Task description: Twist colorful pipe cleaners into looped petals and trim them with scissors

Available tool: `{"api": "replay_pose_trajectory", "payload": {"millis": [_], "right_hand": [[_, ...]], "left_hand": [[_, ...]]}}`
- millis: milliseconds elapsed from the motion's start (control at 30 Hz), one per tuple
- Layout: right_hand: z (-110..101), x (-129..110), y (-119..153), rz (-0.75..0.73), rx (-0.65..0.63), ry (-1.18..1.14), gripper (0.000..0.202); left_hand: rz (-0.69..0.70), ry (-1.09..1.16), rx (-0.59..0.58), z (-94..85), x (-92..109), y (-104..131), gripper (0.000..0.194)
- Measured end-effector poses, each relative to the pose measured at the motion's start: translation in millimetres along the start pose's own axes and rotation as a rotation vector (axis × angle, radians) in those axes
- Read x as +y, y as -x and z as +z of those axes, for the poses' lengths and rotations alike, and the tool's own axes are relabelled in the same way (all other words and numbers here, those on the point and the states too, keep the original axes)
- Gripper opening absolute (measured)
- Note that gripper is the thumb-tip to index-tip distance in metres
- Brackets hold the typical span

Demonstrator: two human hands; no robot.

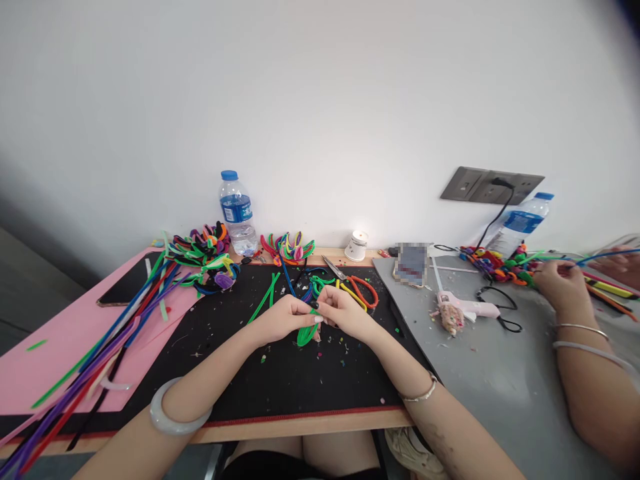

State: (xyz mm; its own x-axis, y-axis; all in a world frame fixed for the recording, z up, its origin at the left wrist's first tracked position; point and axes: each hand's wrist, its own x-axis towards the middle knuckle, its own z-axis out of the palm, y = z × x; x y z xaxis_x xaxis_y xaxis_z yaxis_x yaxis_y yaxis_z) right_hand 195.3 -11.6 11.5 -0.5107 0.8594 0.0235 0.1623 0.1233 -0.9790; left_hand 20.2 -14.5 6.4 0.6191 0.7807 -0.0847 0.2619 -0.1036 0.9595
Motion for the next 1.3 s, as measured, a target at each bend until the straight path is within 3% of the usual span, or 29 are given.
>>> {"api": "replay_pose_trajectory", "payload": {"millis": [233,467,600,733,1000,1100,1300], "right_hand": [[-3,0,-1,-0.096,0.036,0.148,0.040],[3,-3,4,-0.141,0.082,0.507,0.032],[3,-5,4,-0.168,0.066,0.583,0.027],[1,-6,3,-0.185,0.033,0.558,0.025],[-2,-12,4,-0.166,-0.028,0.336,0.028],[-1,-15,6,-0.196,-0.023,0.275,0.030],[2,-15,7,-0.267,-0.006,0.239,0.032]], "left_hand": [[0.038,-0.058,0.003,-0.9,4,2,0.037],[0.229,-0.551,0.199,4.7,3,2,0.031],[0.292,-0.666,0.210,6.6,3,1,0.030],[0.219,-0.532,0.168,6.0,4,2,0.030],[0.100,0.027,-0.026,1.2,9,1,0.033],[0.065,0.260,-0.052,2.0,8,1,0.031],[0.010,0.496,-0.099,4.2,4,2,0.029]]}}
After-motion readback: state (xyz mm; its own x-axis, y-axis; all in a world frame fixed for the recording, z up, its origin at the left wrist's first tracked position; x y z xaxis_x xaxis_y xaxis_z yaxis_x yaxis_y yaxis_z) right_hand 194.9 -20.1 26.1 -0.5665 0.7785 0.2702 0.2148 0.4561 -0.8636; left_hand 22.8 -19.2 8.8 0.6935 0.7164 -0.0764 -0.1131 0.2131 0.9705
